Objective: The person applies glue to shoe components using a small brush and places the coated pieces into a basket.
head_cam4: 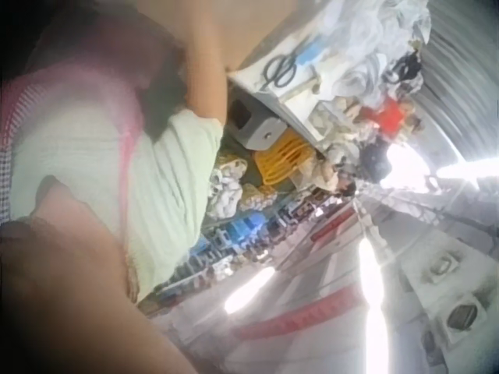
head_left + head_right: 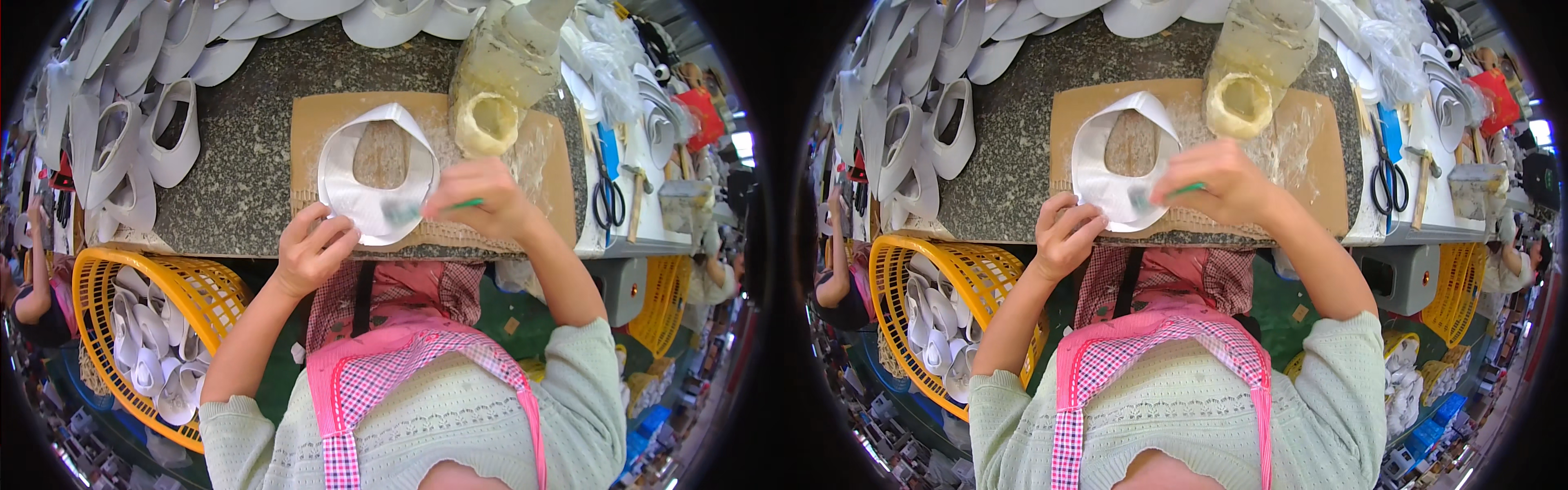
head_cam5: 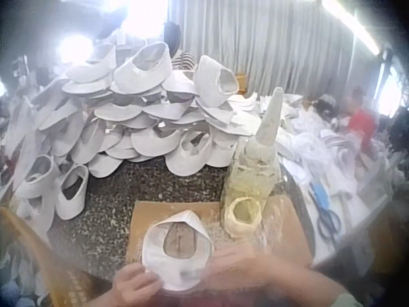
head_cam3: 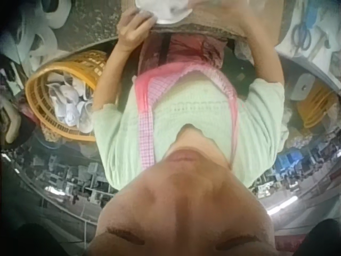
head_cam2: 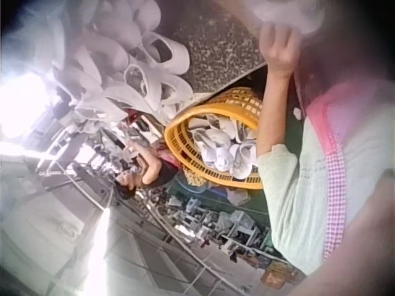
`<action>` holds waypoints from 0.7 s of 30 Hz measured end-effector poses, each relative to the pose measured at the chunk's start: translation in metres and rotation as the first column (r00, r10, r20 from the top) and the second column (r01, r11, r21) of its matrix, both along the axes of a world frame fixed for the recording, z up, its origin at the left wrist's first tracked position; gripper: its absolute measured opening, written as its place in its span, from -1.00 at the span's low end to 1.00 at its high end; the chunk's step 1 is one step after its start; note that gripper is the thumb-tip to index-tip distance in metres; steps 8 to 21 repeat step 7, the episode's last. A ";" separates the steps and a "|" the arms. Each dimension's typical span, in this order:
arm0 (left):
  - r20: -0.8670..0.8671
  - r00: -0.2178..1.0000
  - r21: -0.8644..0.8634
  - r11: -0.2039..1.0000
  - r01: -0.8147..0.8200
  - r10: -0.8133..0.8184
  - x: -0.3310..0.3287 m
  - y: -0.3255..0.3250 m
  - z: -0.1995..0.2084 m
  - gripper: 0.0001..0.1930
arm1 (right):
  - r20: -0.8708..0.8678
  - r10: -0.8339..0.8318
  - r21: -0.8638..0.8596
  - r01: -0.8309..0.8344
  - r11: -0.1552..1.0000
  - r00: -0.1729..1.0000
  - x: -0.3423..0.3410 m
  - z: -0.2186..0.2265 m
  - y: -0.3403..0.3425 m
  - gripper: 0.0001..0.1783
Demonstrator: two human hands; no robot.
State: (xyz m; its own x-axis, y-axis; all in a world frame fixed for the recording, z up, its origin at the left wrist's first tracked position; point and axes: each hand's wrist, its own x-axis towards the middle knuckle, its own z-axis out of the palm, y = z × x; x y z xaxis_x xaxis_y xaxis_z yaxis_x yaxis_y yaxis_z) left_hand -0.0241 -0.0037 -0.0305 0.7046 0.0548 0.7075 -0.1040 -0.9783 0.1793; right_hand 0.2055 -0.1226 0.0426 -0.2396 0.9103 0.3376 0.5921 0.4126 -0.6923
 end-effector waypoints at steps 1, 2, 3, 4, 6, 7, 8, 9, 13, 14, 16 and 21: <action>-0.008 0.998 0.026 0.997 -0.067 0.067 -0.002 -0.002 0.005 -0.78 | -0.003 0.005 0.007 -0.005 1.000 1.000 0.000 0.001 -0.009 -0.91; -0.005 0.998 0.035 0.997 -0.067 0.067 -0.003 -0.001 0.007 -0.78 | -0.191 -0.033 -0.041 0.026 0.999 0.981 0.000 0.001 -0.018 -0.90; -0.069 0.997 -0.067 0.997 -0.039 0.035 -0.004 0.002 0.011 -0.79 | -0.370 -0.075 -0.090 0.045 0.995 0.926 0.000 0.002 -0.025 -0.89; -0.122 0.993 -0.167 0.986 -0.015 -0.006 -0.002 0.002 0.016 -0.80 | -0.360 -0.072 -0.074 0.048 0.996 0.930 0.000 -0.004 -0.035 -0.89; -0.239 0.969 -0.496 0.866 -0.070 -0.059 0.003 0.009 0.036 -0.83 | -0.781 -0.241 -0.134 0.222 0.966 0.576 0.001 -0.038 -0.054 -0.86; -0.341 0.929 -0.754 0.632 -0.180 -0.142 0.004 0.017 0.051 -0.84 | -0.791 -0.328 -0.275 0.177 0.945 0.516 0.001 -0.056 -0.064 -0.78; -0.341 0.929 -0.754 0.632 -0.180 -0.142 0.004 0.017 0.051 -0.84 | -0.791 -0.328 -0.275 0.177 0.945 0.516 0.001 -0.056 -0.064 -0.78; -0.341 0.929 -0.754 0.632 -0.180 -0.142 0.004 0.017 0.051 -0.84 | -0.791 -0.328 -0.275 0.177 0.945 0.516 0.001 -0.056 -0.064 -0.78; -0.341 0.929 -0.754 0.632 -0.180 -0.142 0.004 0.017 0.051 -0.84 | -0.791 -0.328 -0.275 0.177 0.945 0.516 0.001 -0.056 -0.064 -0.78; -0.341 0.929 -0.754 0.632 -0.180 -0.142 0.004 0.017 0.051 -0.84 | -0.791 -0.328 -0.275 0.177 0.945 0.516 0.001 -0.056 -0.064 -0.78; -0.341 0.929 -0.754 0.632 -0.180 -0.142 0.004 0.017 0.051 -0.84 | -0.791 -0.328 -0.275 0.177 0.945 0.516 0.001 -0.056 -0.064 -0.78; -0.341 0.929 -0.754 0.632 -0.180 -0.142 0.004 0.017 0.051 -0.84 | -0.791 -0.328 -0.275 0.177 0.945 0.516 0.001 -0.056 -0.064 -0.78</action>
